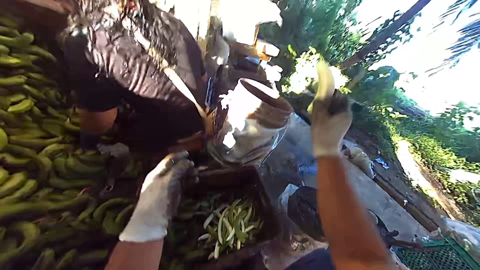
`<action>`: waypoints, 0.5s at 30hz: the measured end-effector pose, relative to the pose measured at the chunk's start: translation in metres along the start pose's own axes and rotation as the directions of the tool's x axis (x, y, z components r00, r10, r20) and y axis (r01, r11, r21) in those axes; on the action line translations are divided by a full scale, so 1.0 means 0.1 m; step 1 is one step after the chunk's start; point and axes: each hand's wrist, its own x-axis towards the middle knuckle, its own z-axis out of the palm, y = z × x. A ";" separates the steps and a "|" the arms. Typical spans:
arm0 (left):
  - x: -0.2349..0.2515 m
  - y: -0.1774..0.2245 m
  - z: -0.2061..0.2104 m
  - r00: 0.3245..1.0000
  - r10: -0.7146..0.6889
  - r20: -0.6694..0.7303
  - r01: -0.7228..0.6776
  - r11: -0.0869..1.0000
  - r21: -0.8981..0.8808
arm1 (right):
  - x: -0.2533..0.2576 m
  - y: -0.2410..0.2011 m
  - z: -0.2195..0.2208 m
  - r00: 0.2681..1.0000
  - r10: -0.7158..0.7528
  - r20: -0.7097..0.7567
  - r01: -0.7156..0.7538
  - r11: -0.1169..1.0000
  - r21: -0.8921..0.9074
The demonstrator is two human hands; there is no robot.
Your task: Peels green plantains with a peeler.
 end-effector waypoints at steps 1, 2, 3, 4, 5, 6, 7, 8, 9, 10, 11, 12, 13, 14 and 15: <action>-0.01 0.10 -0.13 0.997 0.004 -0.075 -0.006 1.000 -0.025 | 0.30 -0.03 -0.01 0.994 0.059 0.097 -0.053 0.997 -0.064; -0.02 0.21 -0.25 0.989 0.012 -0.146 -0.021 0.998 -0.056 | 0.45 -0.08 0.00 0.978 0.092 0.190 -0.076 0.993 -0.088; -0.01 0.34 -0.36 0.974 0.033 -0.223 -0.054 0.994 -0.091 | 0.45 -0.19 0.03 0.963 0.092 0.253 -0.079 0.995 -0.061; 0.00 0.44 -0.51 0.956 0.054 -0.287 -0.096 0.986 -0.135 | 0.34 -0.33 0.10 0.952 0.070 0.297 -0.082 0.996 0.029; 0.02 0.52 -0.66 0.936 0.081 -0.342 -0.146 0.975 -0.169 | 0.10 -0.48 0.19 0.931 0.037 0.362 -0.093 0.986 0.137; 0.03 0.58 -0.81 0.918 0.111 -0.382 -0.194 0.963 -0.188 | -0.22 -0.59 0.27 0.896 0.009 0.445 -0.119 0.968 0.221; 0.05 0.60 -0.94 0.900 0.139 -0.412 -0.238 0.951 -0.199 | -0.58 -0.63 0.38 0.843 -0.014 0.538 -0.164 0.946 0.280; 0.08 0.59 -1.07 0.889 0.160 -0.429 -0.270 0.940 -0.207 | -0.95 -0.61 0.57 0.767 -0.031 0.641 -0.220 0.926 0.307; 0.12 0.57 -1.17 0.880 0.162 -0.447 -0.283 0.934 -0.220 | -1.33 -0.55 0.81 0.648 -0.033 0.761 -0.291 0.913 0.287; 0.14 0.57 -1.22 0.874 0.136 -0.466 -0.276 0.929 -0.245 | -1.70 -0.47 1.11 0.498 -0.013 0.867 -0.348 0.913 0.214; 0.15 0.58 -1.20 0.866 0.096 -0.491 -0.257 0.928 -0.271 | -2.08 -0.37 1.46 0.320 0.008 0.947 -0.370 0.922 0.117; 0.16 0.60 -1.16 0.862 0.051 -0.505 -0.229 0.927 -0.297 | -2.43 -0.29 1.77 0.147 0.024 0.989 -0.329 0.944 0.026; 0.18 0.58 -1.14 0.869 0.025 -0.494 -0.211 0.922 -0.326 | -2.77 -0.22 2.04 0.007 0.036 0.999 -0.225 0.974 -0.034; 0.22 0.50 -1.18 0.895 0.030 -0.446 -0.206 0.913 -0.351 | -3.08 -0.18 2.24 -0.112 0.047 0.993 -0.093 0.994 -0.057; 0.29 0.36 -1.31 0.937 0.075 -0.342 -0.210 0.902 -0.378 | -3.36 -0.15 2.40 -0.216 0.063 0.974 0.062 0.997 -0.051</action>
